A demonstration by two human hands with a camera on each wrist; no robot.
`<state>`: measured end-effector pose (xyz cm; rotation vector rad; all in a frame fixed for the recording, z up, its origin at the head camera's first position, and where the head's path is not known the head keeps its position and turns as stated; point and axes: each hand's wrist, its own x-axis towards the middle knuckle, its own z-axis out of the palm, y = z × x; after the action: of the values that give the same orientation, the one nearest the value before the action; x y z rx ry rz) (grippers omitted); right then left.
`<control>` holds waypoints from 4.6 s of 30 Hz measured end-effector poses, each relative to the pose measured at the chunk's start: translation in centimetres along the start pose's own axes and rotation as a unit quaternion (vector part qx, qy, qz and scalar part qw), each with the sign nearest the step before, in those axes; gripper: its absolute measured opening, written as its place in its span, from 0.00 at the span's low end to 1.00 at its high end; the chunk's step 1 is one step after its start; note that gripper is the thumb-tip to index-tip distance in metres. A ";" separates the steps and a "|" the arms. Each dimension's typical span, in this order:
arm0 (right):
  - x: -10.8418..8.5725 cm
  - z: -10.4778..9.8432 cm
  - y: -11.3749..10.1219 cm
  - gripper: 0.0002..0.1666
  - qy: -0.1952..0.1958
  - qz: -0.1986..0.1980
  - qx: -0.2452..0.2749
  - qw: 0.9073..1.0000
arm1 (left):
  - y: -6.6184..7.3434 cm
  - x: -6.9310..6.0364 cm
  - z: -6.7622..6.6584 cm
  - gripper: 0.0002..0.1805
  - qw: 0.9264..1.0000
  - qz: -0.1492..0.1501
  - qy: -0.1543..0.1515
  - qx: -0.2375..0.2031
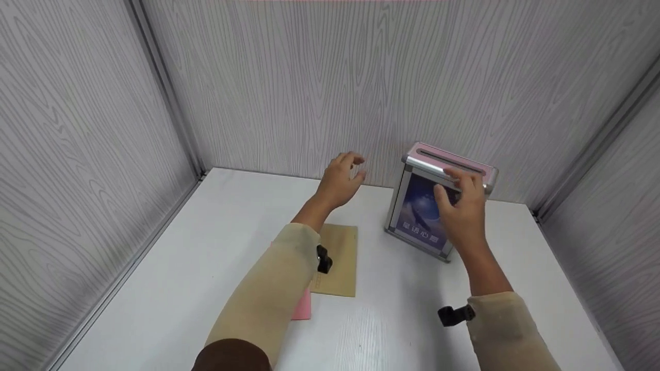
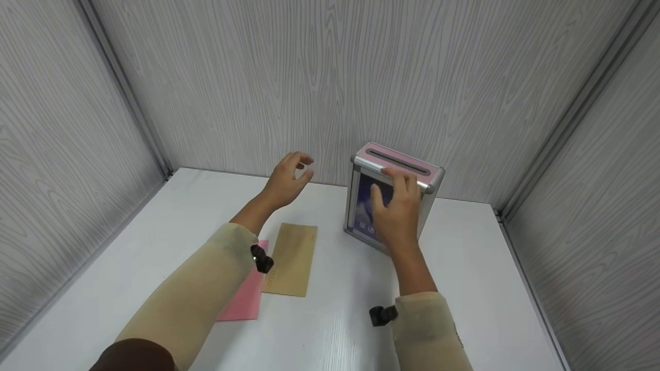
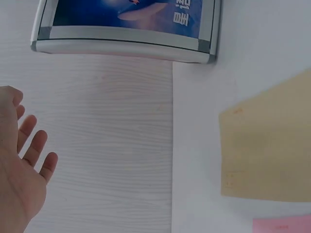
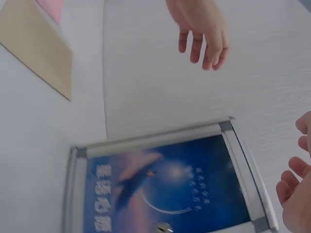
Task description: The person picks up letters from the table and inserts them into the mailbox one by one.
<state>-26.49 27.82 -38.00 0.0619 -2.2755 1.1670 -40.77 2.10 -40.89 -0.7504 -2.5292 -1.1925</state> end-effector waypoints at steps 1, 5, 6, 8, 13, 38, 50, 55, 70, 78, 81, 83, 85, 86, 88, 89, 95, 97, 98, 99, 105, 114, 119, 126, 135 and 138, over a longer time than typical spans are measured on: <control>-0.5 0.4 0.2 0.25 -0.006 0.002 0.013 1.000 | -0.7 -0.4 -0.1 0.19 1.000 -0.006 -0.007 -0.004; -2.5 2.1 1.2 0.26 -0.038 0.025 0.065 0.997 | -3.5 -2.2 -0.3 0.19 0.998 -0.047 -0.047 -0.019; -2.9 2.5 1.5 0.27 -0.046 0.034 0.077 0.995 | -4.2 -2.7 -0.3 0.19 0.996 -0.059 -0.058 -0.020; -3.7 3.3 2.2 0.27 -0.061 0.056 0.097 0.992 | -5.5 -3.6 -0.2 0.19 0.993 -0.083 -0.079 -0.019; -5.9 5.7 4.1 0.29 -0.093 0.114 0.134 0.980 | -8.2 -5.7 0.1 0.21 0.987 -0.119 -0.099 -0.037; -14.0 12.9 8.7 0.48 -0.337 0.136 0.061 0.930 | -14.7 -10.4 2.0 0.25 0.968 -0.200 -0.150 -0.032; -14.4 14.0 7.8 0.47 -0.337 0.100 -0.072 0.933 | -14.8 -10.4 2.5 0.29 0.961 -0.218 -0.167 0.017; -14.5 14.3 7.8 0.44 -0.335 0.101 -0.087 0.933 | -14.7 -10.4 2.5 0.35 0.958 -0.221 -0.179 0.033; -14.8 14.4 8.0 0.43 -0.324 0.074 -0.102 0.938 | -14.7 -10.4 1.9 0.40 0.958 -0.203 -0.202 0.027; -14.7 14.4 7.9 0.42 -0.322 0.072 -0.108 0.938 | -14.9 -10.3 1.8 0.36 0.956 -0.222 -0.182 -0.056; -14.7 14.4 7.9 0.42 -0.321 0.065 -0.113 0.938 | -15.1 -10.2 1.7 0.31 0.956 -0.215 -0.176 -0.097; -14.7 14.4 7.9 0.42 -0.322 0.063 -0.115 0.938 | -15.3 -10.1 1.7 0.27 0.955 -0.209 -0.171 -0.124; -14.7 14.5 8.0 0.42 -0.322 0.063 -0.114 0.938 | -15.5 -10.1 1.7 0.25 0.953 -0.205 -0.166 -0.150; -14.8 14.5 8.0 0.42 -0.322 0.063 -0.114 0.938 | -15.6 -10.2 1.7 0.24 0.951 -0.204 -0.164 -0.162; -14.8 14.4 7.9 0.42 -0.323 0.065 -0.112 0.938 | -15.7 -10.2 1.6 0.22 0.949 -0.201 -0.162 -0.181; -14.8 14.4 7.9 0.42 -0.323 0.066 -0.111 0.938 | -15.7 -10.2 1.6 0.21 0.948 -0.199 -0.163 -0.185; -14.8 14.4 7.8 0.41 -0.327 0.075 -0.103 0.936 | -15.5 -10.0 1.1 0.18 0.944 -0.212 -0.175 -0.185; -14.7 14.4 7.8 0.41 -0.328 0.078 -0.101 0.936 | -15.5 -9.8 0.9 0.17 0.941 -0.219 -0.172 -0.191; -14.7 14.4 7.8 0.41 -0.328 0.078 -0.100 0.936 | -15.5 -9.8 0.8 0.16 0.942 -0.219 -0.169 -0.192; -14.7 14.4 7.7 0.41 -0.328 0.078 -0.100 0.936 | -15.4 -9.7 0.7 0.16 0.942 -0.219 -0.165 -0.195; -14.7 14.3 7.6 0.41 -0.327 0.081 -0.100 0.936 | -14.6 -9.3 0.3 0.15 0.946 -0.210 -0.155 -0.191; -14.8 14.2 7.8 0.40 -0.321 0.080 -0.098 0.939 | -13.1 -9.5 -0.6 0.16 0.939 -0.213 -0.149 -0.227; -14.8 14.3 7.7 0.40 -0.319 0.093 -0.087 0.939 | -12.6 -9.7 -1.1 0.16 0.927 -0.217 -0.130 -0.276; -14.6 14.1 7.8 0.19 -0.322 0.082 -0.068 0.941 | -11.2 -9.6 -1.6 0.16 0.917 -0.231 -0.115 -0.305; -14.6 13.7 8.0 0.12 -0.332 0.082 -0.045 0.939 | -9.7 -9.4 -1.9 0.18 0.915 -0.228 -0.118 -0.311; -14.5 13.6 8.1 0.11 -0.340 0.092 -0.030 0.936 | -9.1 -9.5 -2.1 0.18 0.918 -0.223 -0.116 -0.307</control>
<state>-23.17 19.50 -57.49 0.2701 -2.9734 1.3126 -37.75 -7.64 -49.44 -0.4490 -2.5983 -2.2377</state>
